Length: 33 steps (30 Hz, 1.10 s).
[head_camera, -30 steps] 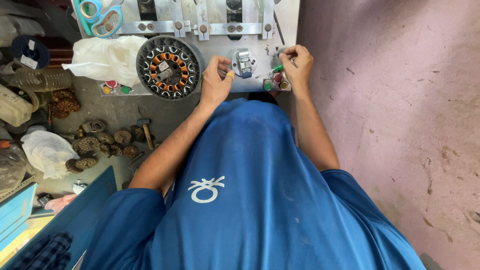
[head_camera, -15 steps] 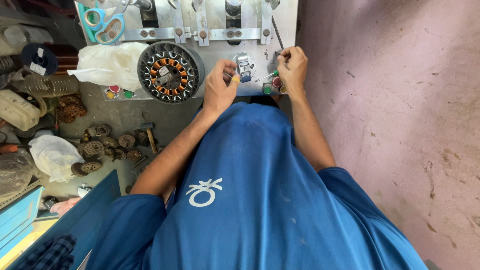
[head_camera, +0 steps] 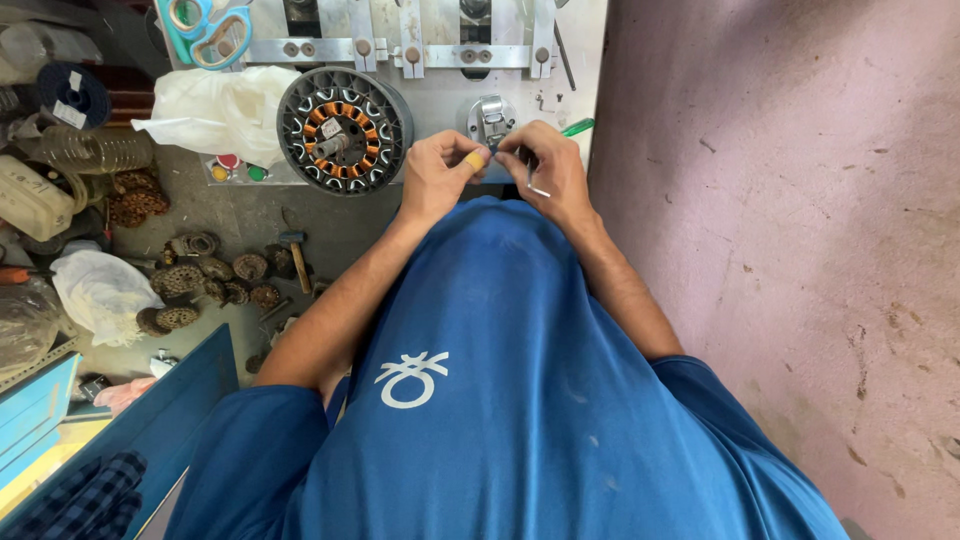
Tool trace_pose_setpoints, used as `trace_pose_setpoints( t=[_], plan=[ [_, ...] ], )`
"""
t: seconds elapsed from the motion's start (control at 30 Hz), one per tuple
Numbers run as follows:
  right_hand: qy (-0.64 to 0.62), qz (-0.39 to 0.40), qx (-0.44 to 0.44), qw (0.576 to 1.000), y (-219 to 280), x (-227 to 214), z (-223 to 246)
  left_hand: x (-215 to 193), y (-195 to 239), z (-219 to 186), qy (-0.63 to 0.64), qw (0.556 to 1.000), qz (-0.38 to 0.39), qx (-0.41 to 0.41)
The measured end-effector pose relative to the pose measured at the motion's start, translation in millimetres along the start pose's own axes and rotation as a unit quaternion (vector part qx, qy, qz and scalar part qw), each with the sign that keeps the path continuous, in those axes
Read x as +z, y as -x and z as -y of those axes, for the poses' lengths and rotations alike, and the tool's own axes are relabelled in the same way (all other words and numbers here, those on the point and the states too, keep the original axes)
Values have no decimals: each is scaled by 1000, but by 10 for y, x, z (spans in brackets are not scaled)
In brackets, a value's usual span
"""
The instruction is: The person manipulates an electric motor stator and other internal components using a winding machine and a small tool to adjust wires and metal parts.
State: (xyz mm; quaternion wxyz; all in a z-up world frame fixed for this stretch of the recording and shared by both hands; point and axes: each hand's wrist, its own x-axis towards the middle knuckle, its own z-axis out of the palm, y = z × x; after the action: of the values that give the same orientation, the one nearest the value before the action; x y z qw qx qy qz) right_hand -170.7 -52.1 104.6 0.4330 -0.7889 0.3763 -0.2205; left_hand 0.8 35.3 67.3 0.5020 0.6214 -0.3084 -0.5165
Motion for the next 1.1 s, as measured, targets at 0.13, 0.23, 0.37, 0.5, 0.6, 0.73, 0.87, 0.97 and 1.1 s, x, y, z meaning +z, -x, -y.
trace_pose_setpoints(
  t=[0.13,0.23,0.37,0.5,0.6,0.73,0.87,0.97,1.1],
  plan=[
    [-5,-96,58,994,-35,95,-333,76,-81,176,-100,991,-91,-20],
    [-10,-87,47,995,-80,147,-570,111,-164,319,-147,981,-123,17],
    [-14,-46,27,998,-140,230,-714,96,-314,476,-187,969,-145,69],
    [7,-60,25,998,-158,285,-744,111,-361,602,-142,977,-135,81],
    [-8,-65,42,997,-166,317,-768,95,-360,657,-162,974,-136,81],
    [-51,-80,56,994,-133,335,-880,83,-411,719,-146,974,-154,81],
    [-62,-86,100,989,-144,406,-1034,44,-419,787,-196,956,-169,142],
    [-90,-115,131,981,-160,482,-1133,73,-428,865,-185,956,-181,135],
    [-161,-111,146,970,-138,503,-1201,87,-500,992,-127,967,-216,46]
  ],
)
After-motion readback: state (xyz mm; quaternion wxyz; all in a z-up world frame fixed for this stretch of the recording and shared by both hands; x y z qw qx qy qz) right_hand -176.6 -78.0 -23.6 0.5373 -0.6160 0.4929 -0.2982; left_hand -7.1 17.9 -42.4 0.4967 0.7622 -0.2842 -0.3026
